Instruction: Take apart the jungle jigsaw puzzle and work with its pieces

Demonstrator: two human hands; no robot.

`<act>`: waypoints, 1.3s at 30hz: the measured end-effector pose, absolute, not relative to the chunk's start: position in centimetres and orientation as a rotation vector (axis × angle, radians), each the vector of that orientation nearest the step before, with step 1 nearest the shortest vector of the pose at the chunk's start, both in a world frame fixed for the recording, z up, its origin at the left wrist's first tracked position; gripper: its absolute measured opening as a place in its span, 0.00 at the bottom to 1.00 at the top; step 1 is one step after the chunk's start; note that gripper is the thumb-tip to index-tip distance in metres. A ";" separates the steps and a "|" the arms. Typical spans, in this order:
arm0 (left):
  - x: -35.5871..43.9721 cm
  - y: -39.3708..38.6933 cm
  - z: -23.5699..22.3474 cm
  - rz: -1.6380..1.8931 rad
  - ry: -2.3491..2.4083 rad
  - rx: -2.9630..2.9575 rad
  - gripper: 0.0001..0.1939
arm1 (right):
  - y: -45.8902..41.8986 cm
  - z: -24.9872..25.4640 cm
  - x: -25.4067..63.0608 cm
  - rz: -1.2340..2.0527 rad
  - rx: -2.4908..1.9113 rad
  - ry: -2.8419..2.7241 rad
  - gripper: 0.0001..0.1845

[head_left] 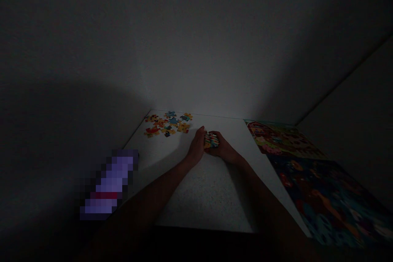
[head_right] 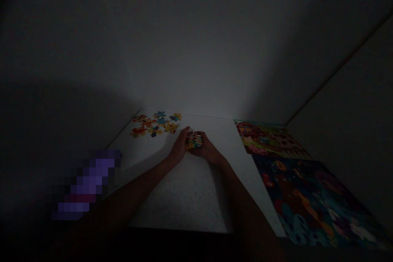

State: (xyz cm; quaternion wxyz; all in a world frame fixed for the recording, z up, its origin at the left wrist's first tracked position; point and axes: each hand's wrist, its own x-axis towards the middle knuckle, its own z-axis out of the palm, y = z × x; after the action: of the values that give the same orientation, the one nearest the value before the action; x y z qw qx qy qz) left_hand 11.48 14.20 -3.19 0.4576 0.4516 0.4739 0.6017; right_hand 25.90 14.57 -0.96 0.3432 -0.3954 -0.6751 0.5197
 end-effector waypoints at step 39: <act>10.1 12.4 -1.9 0.968 1.090 2.435 0.17 | 16.7 -2.4 30.7 0.178 -1.742 -2.035 0.25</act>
State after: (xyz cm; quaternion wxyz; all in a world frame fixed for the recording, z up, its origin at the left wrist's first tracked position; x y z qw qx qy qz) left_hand 10.11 12.44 -1.88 0.1512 0.8481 0.3796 0.3373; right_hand 30.72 16.72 -2.37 0.2265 -0.6321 -0.7382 0.0647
